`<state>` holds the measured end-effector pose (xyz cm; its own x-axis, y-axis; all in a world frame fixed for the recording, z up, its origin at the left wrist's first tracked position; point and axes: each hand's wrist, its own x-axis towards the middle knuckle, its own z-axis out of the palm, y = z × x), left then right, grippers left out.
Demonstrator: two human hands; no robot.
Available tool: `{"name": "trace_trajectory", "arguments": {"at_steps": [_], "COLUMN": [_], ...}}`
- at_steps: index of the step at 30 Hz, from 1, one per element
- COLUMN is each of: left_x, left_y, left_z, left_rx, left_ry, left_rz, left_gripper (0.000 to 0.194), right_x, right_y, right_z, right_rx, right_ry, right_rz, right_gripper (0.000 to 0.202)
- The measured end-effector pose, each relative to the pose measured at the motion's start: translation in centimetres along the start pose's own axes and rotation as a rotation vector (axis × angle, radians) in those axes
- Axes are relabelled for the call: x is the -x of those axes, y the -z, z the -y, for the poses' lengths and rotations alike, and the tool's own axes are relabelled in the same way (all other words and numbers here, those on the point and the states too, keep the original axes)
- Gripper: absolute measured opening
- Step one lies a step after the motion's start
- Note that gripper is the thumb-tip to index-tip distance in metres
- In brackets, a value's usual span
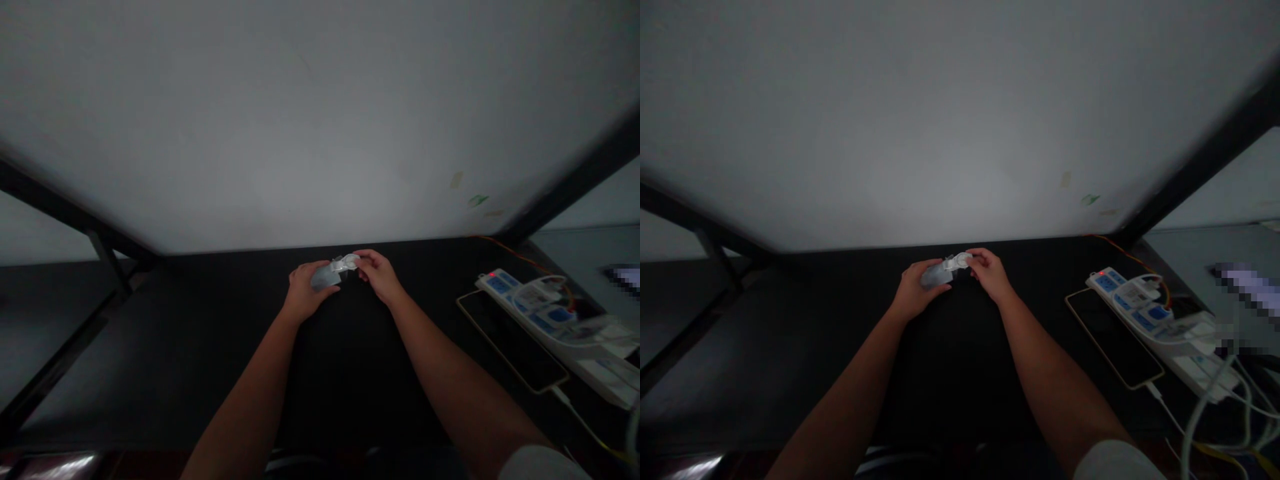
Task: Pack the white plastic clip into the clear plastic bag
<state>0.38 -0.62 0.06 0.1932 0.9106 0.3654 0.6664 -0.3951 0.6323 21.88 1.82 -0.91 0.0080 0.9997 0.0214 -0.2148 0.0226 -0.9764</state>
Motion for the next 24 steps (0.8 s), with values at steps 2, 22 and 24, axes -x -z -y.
{"name": "trace_trajectory", "arguments": {"at_steps": [2,22,24], "left_x": [0.0,0.0,0.0], "left_y": [-0.2,-1.4,-1.4], "left_z": [0.0,-0.5,-0.5], "left_rx": [0.020,0.386,0.394], "left_ry": [-0.023,-0.022,-0.020], "left_rz": [0.026,0.143,0.138], "left_gripper": [0.059,0.057,0.057], "right_x": [0.2,0.9,0.9], "right_y": [-0.1,-0.8,-0.7], "right_z": [0.1,0.3,0.2], "right_rx": [0.051,0.221,0.244], "right_ry": [0.014,0.089,0.111], "right_rz": [0.080,0.344,0.337], "right_gripper": [0.033,0.025,0.023]}}
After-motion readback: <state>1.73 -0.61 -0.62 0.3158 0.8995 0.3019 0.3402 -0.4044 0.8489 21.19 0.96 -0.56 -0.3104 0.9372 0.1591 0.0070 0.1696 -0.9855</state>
